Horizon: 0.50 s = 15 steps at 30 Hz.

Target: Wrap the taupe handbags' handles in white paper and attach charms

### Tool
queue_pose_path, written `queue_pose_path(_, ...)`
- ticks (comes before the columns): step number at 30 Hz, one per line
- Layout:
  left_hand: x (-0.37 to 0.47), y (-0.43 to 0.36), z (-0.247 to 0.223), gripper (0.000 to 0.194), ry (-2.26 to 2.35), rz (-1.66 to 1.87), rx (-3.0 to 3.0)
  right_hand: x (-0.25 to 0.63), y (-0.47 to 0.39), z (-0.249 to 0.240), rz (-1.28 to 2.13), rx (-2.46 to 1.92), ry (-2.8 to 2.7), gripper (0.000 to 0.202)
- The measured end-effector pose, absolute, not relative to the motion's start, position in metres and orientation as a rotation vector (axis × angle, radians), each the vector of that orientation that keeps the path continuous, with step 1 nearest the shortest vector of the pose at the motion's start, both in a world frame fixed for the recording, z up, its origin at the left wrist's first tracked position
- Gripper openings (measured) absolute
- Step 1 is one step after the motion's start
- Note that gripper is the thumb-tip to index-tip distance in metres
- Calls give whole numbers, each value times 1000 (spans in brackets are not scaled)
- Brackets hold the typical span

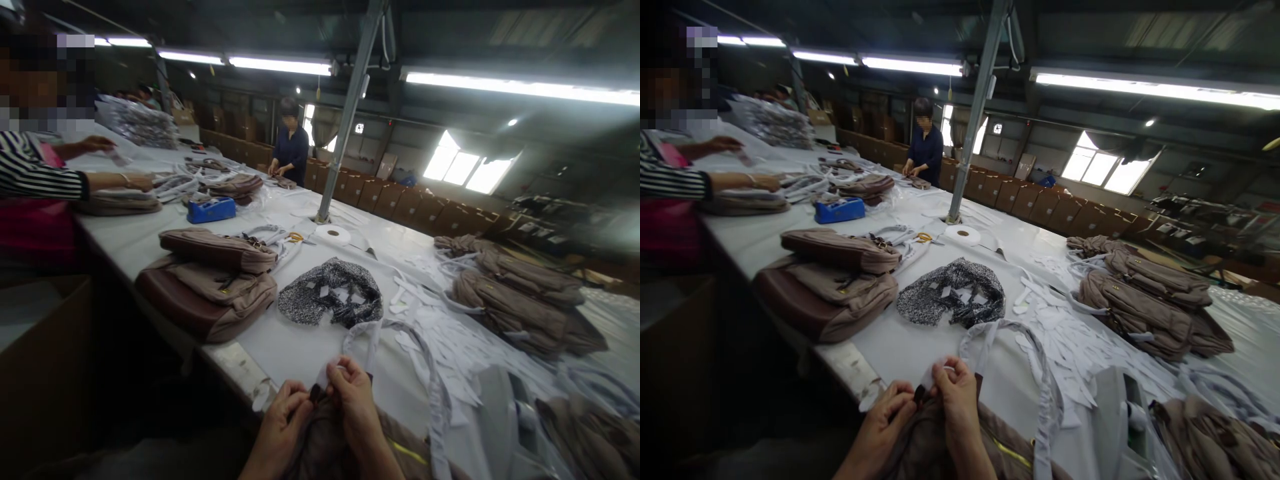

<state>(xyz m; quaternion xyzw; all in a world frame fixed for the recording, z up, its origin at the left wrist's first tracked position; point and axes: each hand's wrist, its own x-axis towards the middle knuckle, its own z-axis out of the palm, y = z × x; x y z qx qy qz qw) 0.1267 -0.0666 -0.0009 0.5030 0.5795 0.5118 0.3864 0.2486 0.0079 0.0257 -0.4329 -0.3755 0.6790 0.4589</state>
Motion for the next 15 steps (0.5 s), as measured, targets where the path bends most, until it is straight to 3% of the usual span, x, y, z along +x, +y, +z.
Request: queue_pose_path(15, 131, -68, 5, 33, 1504, 1316, 1216, 250, 2, 26, 1718, -1013, -1212, 42)
